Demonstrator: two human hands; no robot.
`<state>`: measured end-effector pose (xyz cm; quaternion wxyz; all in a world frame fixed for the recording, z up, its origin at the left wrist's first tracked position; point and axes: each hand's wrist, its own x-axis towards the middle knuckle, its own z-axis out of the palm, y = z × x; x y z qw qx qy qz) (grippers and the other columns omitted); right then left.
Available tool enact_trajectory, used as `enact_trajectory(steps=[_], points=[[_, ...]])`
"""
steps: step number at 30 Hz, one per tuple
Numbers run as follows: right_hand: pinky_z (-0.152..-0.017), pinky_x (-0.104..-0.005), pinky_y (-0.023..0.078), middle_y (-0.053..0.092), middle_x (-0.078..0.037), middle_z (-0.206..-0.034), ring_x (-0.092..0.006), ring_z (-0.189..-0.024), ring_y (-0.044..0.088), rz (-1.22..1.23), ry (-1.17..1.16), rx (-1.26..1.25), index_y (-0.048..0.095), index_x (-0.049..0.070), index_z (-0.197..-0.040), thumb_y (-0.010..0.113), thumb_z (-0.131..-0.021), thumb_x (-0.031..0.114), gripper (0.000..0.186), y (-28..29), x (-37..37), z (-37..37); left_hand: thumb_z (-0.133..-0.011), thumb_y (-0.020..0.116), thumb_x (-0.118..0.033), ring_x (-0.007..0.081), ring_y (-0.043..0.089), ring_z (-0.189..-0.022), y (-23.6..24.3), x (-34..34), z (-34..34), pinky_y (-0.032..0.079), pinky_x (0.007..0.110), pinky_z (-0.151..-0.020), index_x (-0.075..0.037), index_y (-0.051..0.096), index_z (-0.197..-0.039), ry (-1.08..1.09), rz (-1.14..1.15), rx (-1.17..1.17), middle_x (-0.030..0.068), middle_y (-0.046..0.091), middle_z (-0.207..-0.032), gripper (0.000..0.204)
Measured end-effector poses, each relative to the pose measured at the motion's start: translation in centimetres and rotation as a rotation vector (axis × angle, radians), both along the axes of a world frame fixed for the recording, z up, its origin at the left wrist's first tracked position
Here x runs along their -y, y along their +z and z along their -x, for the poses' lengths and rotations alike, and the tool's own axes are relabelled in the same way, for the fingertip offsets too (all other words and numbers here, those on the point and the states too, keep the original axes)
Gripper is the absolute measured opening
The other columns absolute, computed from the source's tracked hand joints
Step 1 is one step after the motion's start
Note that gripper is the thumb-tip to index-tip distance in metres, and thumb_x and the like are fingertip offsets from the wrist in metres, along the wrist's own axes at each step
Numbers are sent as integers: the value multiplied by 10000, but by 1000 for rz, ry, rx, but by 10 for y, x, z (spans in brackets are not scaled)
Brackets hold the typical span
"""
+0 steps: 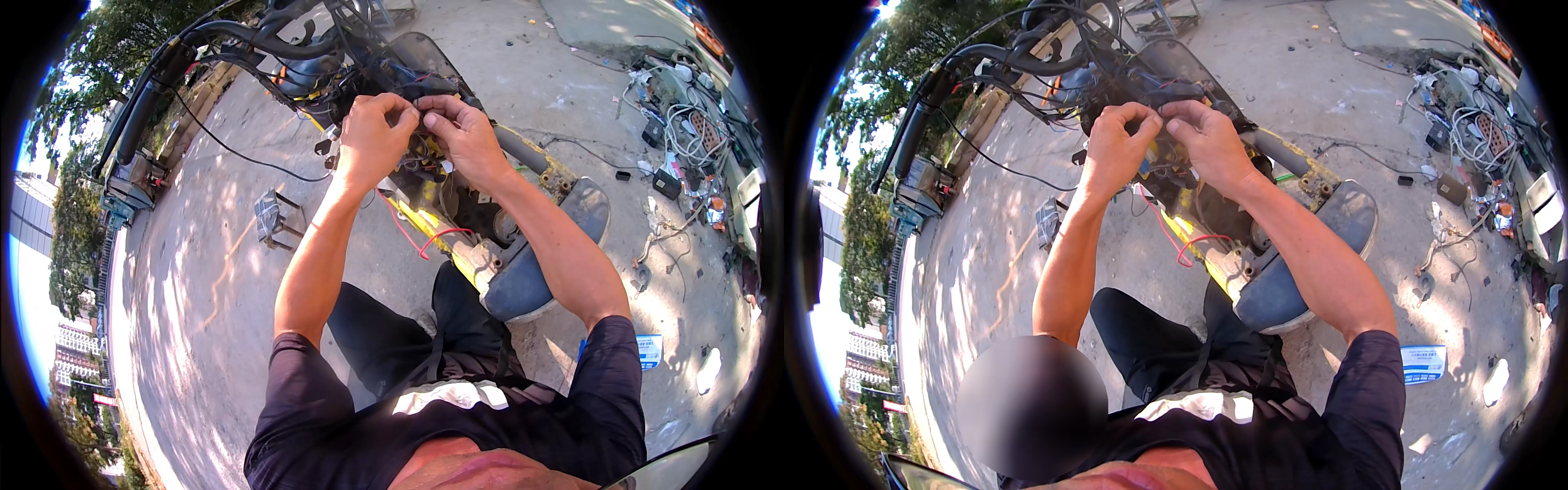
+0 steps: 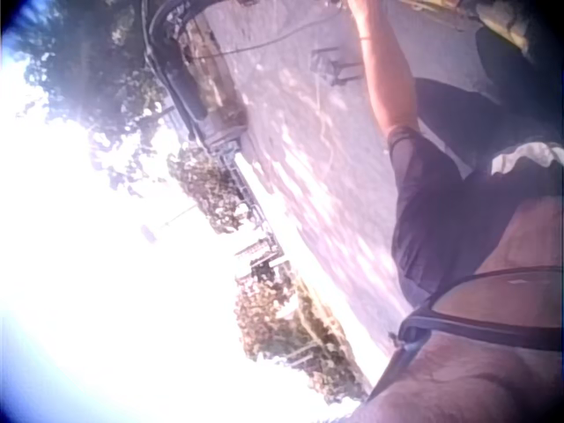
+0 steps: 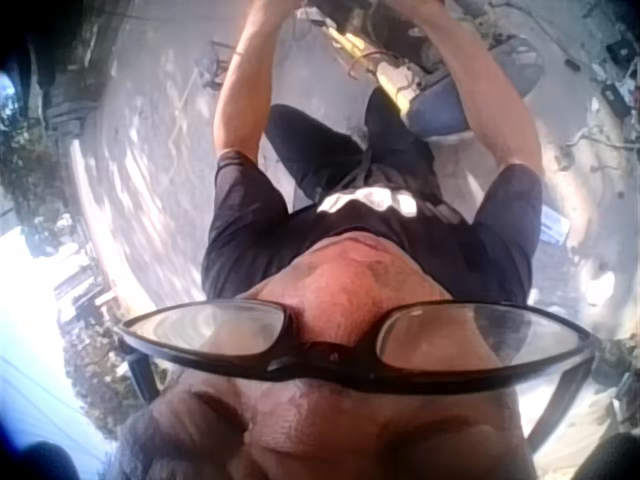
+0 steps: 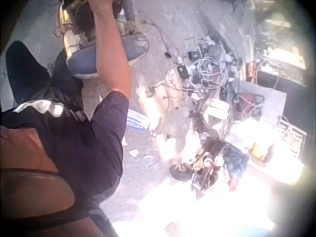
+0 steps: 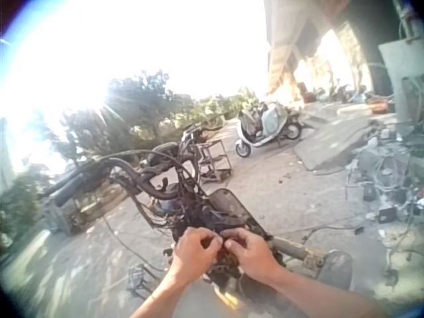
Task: The person works on the exposed wiring of a yellow scooter, stripping and twisting wires, and connecting them near the handlebars and under the seat. They use a yellow wire stripper and their hands to manipulate the wires throughout the process.
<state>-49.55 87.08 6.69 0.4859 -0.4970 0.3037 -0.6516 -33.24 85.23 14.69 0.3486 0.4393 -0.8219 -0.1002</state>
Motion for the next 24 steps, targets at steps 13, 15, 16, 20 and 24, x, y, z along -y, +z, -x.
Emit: enact_trajectory(steps=[13,15,16,20,24], points=[[-503,-228,267,430,88,-738,-24,-572,338,-147,294,308,609,74,-1190,544,-1043,88,162,14,-5,10,-931,719,-232,186,592,-794,-8,13,0,480,363,-725,24,735,-967,-32,15,-32,139,665,-850,259],[-505,-226,262,419,90,-739,-24,-579,330,-158,313,333,613,74,-1185,544,-1046,88,156,15,-7,11,-928,722,-234,182,587,-769,-8,11,0,477,364,-709,28,732,-960,-28,26,-27,132,658,-825,265],[-506,-226,259,413,90,-739,-23,-583,327,-164,322,345,614,73,-1183,544,-1048,87,153,15,-7,11,-925,724,-231,184,591,-774,-8,11,0,479,365,-712,27,732,-956,-18,21,-17,130,660,-816,260],[-509,-222,259,420,89,-751,-20,-591,329,-155,325,357,631,71,-1163,547,-1051,89,141,11,-4,11,-914,734,-222,195,604,-752,-7,14,2,489,369,-698,23,733,-944,3,97,53,124,672,-775,247],[-511,-214,286,509,70,-786,-17,-587,367,-173,283,358,663,71,-1172,562,-1056,107,157,17,-8,10,-886,773,-209,206,613,-681,-6,16,2,503,360,-667,14,736,-921,17,236,99,111,692,-759,229]])
